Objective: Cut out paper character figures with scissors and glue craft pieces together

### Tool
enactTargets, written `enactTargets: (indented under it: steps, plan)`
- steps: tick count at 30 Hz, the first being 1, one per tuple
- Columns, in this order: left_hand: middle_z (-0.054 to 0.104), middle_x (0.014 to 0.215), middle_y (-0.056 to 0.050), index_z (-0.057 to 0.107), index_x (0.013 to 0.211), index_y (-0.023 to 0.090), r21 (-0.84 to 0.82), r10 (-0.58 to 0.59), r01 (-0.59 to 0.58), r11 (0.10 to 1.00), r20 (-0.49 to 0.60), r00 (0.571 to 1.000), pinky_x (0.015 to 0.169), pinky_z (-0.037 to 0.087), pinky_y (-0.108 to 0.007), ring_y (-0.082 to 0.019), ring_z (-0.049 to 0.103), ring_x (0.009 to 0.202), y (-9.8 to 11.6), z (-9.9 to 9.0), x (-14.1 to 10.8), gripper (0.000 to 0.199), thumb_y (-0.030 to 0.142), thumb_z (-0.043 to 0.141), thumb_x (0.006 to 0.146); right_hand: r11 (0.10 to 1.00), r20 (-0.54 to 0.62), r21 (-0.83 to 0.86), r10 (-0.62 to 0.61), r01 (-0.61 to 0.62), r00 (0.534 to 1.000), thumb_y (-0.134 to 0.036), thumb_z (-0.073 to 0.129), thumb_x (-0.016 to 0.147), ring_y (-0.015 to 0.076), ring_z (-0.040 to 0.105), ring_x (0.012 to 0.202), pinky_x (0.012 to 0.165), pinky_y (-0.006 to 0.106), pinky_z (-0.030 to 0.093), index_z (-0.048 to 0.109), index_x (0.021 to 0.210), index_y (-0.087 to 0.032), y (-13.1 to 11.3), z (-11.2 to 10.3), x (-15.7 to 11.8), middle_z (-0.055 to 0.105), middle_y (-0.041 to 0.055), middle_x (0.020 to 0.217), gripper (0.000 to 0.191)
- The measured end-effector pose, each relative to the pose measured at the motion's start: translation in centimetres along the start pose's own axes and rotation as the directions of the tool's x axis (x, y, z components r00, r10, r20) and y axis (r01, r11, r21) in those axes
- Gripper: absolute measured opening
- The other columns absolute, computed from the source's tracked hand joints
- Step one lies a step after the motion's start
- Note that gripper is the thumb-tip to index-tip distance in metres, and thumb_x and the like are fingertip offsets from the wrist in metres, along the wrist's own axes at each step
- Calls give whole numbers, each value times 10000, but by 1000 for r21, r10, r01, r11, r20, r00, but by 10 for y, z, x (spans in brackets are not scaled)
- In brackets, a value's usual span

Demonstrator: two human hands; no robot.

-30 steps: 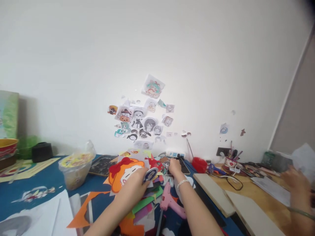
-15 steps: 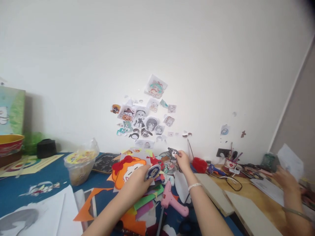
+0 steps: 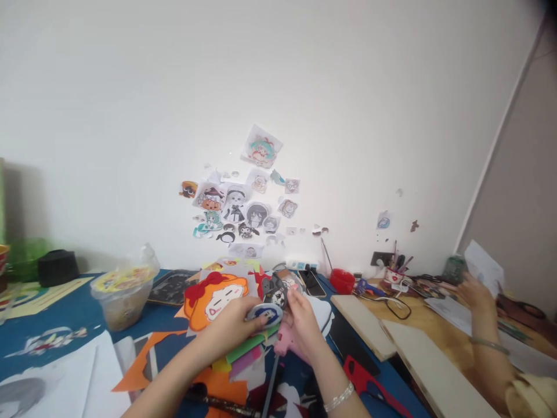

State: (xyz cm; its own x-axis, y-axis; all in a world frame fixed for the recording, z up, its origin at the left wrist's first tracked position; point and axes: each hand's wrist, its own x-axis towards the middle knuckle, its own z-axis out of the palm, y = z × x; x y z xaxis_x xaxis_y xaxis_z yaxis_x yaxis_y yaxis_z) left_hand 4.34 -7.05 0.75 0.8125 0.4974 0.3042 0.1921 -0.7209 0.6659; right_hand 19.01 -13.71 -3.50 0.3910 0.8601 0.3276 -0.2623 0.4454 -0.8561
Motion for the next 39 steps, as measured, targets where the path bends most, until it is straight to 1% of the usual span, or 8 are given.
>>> enactTargets:
  steps: [6, 13, 16, 20, 24, 28, 33, 39]
  plan:
    - [631, 758, 0, 605, 805, 194, -14, 45, -43, 999, 120, 992, 621, 408, -228, -161, 556, 695, 6, -14, -5, 240, 379, 460, 754, 999, 30, -48, -21, 22, 999, -456, 574, 740, 145, 550, 550, 507, 267, 459, 515, 694, -188, -3, -8, 0, 550, -7, 621, 278]
    - [616, 792, -17, 584, 848, 187, -45, 0, 2, 999, 29, 1000, 666, 430, -256, -178, 554, 750, 3, -19, -2, 278, 417, 455, 760, 990, -10, -141, -25, 23, 1000, -425, 629, 697, 136, 542, 497, 507, 263, 450, 532, 695, -178, -5, -5, 1, 541, -17, 558, 266]
    - [606, 781, -14, 579, 840, 188, -53, 3, -3, 999, -1, 1000, 674, 436, -267, -185, 555, 767, 3, -18, -1, 289, 433, 449, 761, 995, -67, -77, -61, 56, 996, -413, 622, 703, 151, 556, 555, 547, 282, 467, 535, 699, -187, -2, -3, 3, 557, 1, 611, 242]
    - [607, 750, -7, 582, 822, 192, 8, -5, 5, 1000, -30, 1000, 667, 438, -281, -193, 555, 749, 2, -19, -2, 297, 448, 449, 750, 998, -26, -38, -54, 53, 998, -399, 606, 725, 151, 556, 567, 551, 284, 467, 556, 728, -185, 0, -1, 1, 573, 10, 658, 220]
    - [628, 794, -7, 604, 820, 201, 36, 37, -41, 999, 93, 995, 669, 422, -258, -181, 551, 745, 7, -23, -7, 266, 420, 475, 743, 999, 66, -3, -54, 54, 996, -442, 575, 742, 175, 582, 675, 575, 285, 461, 563, 962, -213, -5, 2, -6, 614, 41, 837, 318]
    - [623, 792, 6, 594, 797, 206, 1, 43, -44, 999, 156, 987, 634, 402, -232, -169, 542, 728, 18, -22, -11, 245, 412, 468, 757, 994, 128, 90, -75, 64, 989, -657, 428, 722, 206, 579, 766, 596, 303, 453, 529, 1030, -241, -9, 7, -12, 611, 66, 930, 527]
    - [619, 775, 13, 583, 792, 203, -52, 73, -64, 997, 213, 974, 646, 398, -231, -165, 543, 730, 24, -15, -11, 191, 353, 466, 772, 980, 45, 190, -71, 61, 996, -770, 209, 693, 198, 558, 686, 593, 306, 450, 552, 828, -244, -8, 14, -12, 598, 47, 777, 642]
    - [608, 793, 9, 583, 814, 202, -68, 99, -83, 994, 279, 955, 680, 406, -236, -161, 552, 760, 20, -10, -11, 170, 327, 475, 772, 973, -88, 223, -43, 62, 995, -746, 184, 722, 175, 514, 592, 570, 292, 447, 516, 692, -222, -9, 14, -7, 525, 24, 631, 621]
